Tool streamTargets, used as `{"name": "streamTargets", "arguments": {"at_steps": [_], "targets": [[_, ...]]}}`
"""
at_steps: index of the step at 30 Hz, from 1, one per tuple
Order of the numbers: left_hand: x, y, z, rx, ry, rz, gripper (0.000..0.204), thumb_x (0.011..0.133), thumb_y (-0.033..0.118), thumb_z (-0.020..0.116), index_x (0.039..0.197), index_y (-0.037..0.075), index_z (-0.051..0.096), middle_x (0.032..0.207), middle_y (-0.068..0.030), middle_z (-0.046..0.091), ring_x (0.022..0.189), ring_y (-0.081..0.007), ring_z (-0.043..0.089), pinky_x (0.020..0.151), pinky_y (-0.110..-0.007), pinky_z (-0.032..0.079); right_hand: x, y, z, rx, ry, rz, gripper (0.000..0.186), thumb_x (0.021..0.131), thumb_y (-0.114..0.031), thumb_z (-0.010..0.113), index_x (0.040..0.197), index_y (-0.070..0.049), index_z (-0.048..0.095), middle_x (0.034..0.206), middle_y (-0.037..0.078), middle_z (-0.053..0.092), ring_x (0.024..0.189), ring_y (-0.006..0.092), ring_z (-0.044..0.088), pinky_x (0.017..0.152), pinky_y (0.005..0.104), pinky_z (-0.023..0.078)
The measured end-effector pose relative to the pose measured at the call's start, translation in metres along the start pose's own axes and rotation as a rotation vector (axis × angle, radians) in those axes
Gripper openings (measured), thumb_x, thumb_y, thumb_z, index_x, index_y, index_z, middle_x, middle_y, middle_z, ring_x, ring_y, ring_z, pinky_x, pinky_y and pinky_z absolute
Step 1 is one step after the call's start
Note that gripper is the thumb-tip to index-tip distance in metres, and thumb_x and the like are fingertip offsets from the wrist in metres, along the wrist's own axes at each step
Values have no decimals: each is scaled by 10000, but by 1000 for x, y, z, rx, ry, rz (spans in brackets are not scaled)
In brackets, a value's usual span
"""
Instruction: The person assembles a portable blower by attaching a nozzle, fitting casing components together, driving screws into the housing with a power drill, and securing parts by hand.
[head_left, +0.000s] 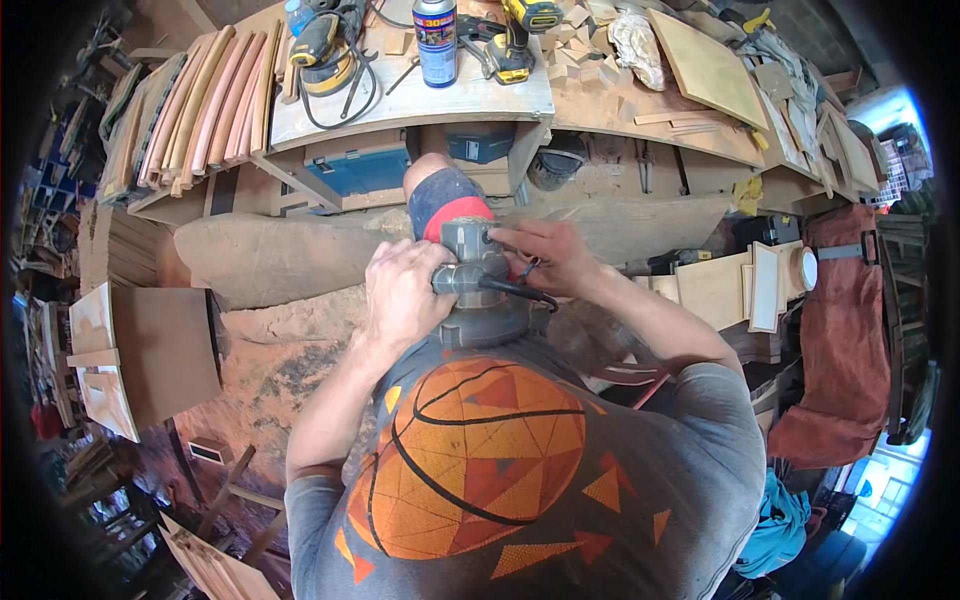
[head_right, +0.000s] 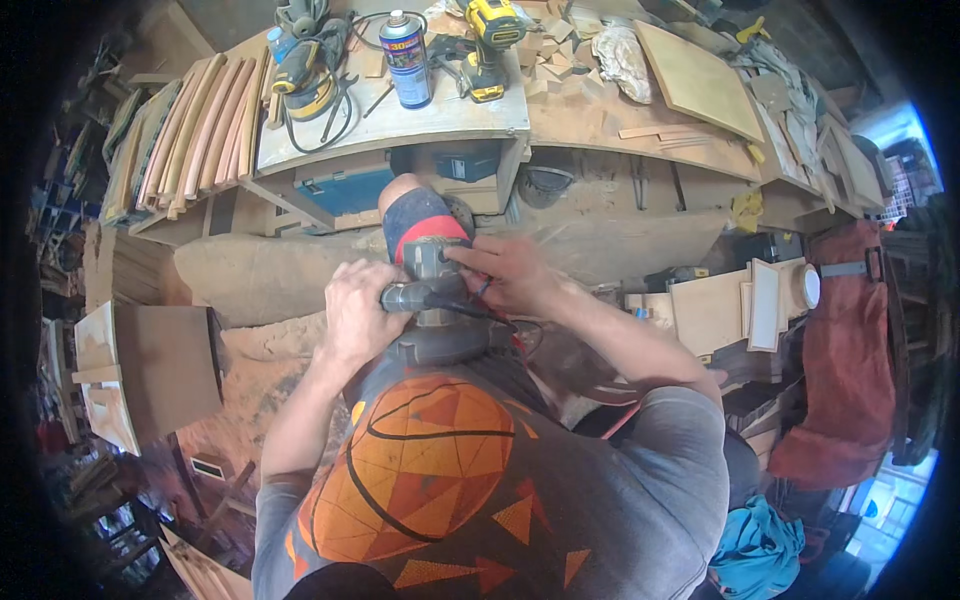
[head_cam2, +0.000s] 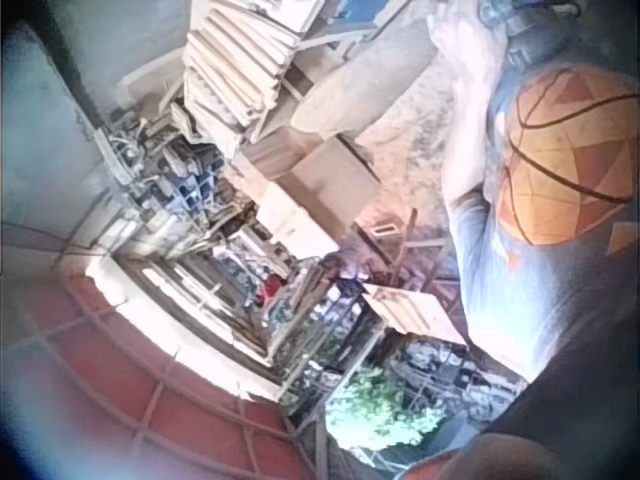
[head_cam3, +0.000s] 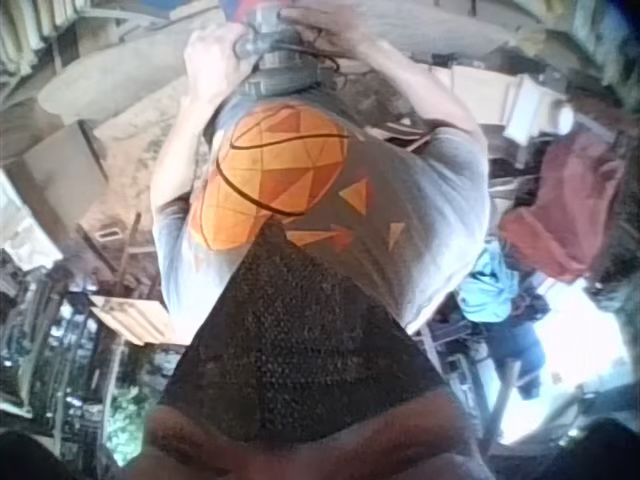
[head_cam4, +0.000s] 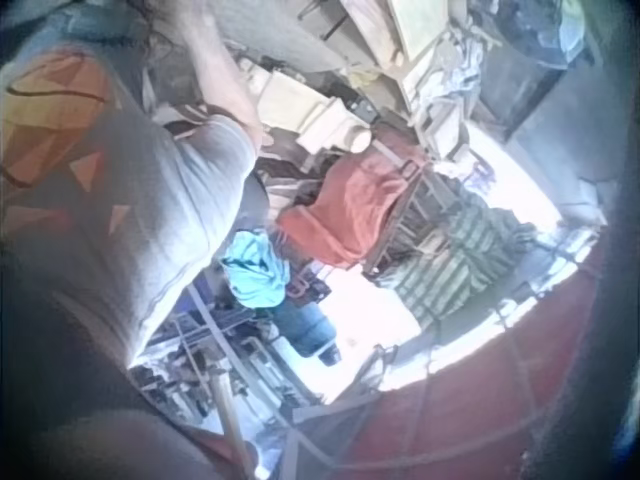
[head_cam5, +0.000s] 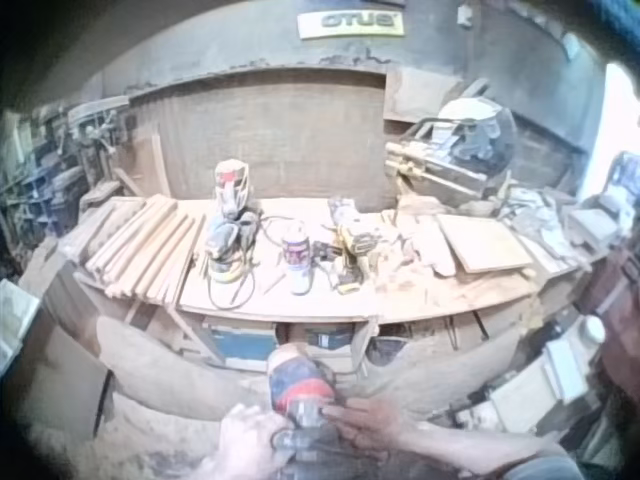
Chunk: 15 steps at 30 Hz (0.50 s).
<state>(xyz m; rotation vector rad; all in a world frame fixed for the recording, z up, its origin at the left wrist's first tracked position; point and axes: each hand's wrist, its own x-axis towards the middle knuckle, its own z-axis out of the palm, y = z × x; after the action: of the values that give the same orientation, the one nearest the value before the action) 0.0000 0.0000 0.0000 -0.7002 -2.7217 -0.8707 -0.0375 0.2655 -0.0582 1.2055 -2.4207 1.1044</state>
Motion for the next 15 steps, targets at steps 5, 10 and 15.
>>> {"name": "streamTargets", "arguments": {"at_steps": [5,10,15], "targets": [[2,7,2,-1,28,14,239,638,81,839,855,105,741,863,-62,745,846,-288,694,809,-412,497,-3,-7,-10,-95,1,-30,521,821,-25,747,1323,-154,688,755,83,565,615,301,592,546,400,461],[-1,2,0,18,-4,7,269,634,104,845,878,111,730,877,-59,739,866,-278,686,817,-406,485,-2,-18,-3,29,-24,162,448,814,-62,743,1250,-155,696,796,81,614,673,312,640,576,420,512],[-1,6,-1,9,14,9,270,648,131,838,889,117,718,885,-56,732,876,-267,675,817,-399,471,-8,-17,-3,-32,-23,112,460,845,-87,749,1294,-164,687,787,85,614,679,287,640,623,408,515]]}}
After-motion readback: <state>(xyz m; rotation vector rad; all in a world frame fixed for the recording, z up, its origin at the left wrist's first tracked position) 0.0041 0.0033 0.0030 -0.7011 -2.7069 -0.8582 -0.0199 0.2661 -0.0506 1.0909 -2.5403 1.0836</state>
